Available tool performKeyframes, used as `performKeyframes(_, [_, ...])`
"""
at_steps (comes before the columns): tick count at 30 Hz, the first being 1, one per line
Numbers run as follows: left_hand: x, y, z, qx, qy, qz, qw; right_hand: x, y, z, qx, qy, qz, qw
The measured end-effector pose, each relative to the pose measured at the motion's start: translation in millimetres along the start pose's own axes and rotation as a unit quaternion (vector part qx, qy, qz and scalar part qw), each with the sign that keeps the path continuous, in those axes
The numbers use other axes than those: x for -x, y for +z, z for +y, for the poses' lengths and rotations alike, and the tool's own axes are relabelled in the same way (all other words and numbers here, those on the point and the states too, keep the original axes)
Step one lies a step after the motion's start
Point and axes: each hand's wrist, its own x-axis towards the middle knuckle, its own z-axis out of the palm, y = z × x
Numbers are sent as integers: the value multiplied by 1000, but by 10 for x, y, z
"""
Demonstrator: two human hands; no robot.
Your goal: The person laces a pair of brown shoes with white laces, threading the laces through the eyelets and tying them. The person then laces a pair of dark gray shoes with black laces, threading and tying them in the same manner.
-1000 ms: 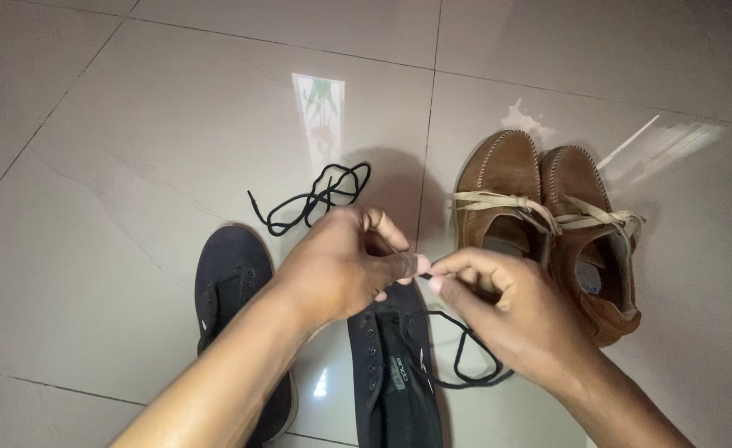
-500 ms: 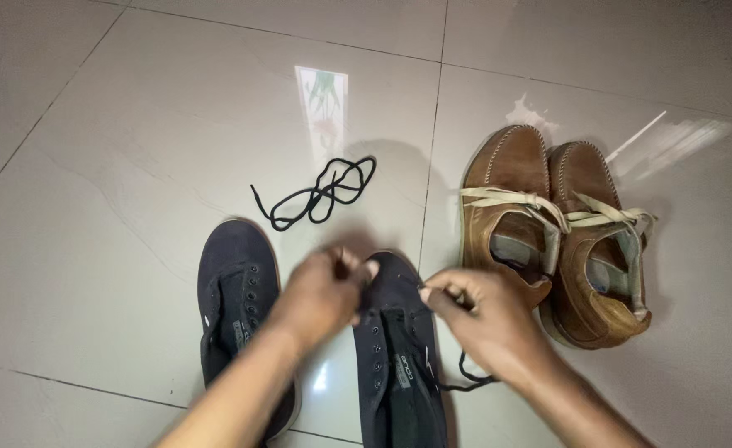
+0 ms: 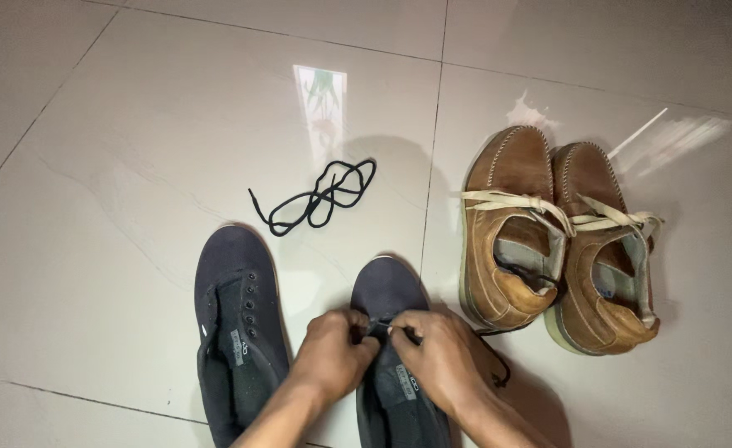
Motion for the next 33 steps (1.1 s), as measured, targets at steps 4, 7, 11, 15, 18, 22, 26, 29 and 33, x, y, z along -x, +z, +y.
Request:
performKeyframes(4, [-51,-39,-123,25,-31,-38,998,39,-34,-173,74,165,-106,978])
performKeyframes(7, [-64,-59,-169,31,-23,-42,998,27,-39,-273,75,136,-80,985])
performKeyframes(11, [-58,-57,-204,60,-29,-46,997,31,-3,-265,35,113,-59,991])
performKeyframes(15, [-34,-70,-164,59,-38,-54,996,37,79,-162,-50,109,-30,992])
performKeyframes(18, [8,-83,-52,45,-36,-63,996,30,127,-59,-97,139,-36,985])
performKeyframes(22, [109,-111,106,-1,-52,-58,997,18,218,28,-84,119,-3,989])
performKeyframes(26, [98,-159,162,87,-104,-70,988,-10,292,23,-56,124,18,991])
performKeyframes(29, [21,-113,105,67,-92,-59,992,-20,299,-15,-20,133,27,991])
performKeyframes(33, [-59,55,-30,26,-20,-5,999,-34,260,-53,23,119,25,992])
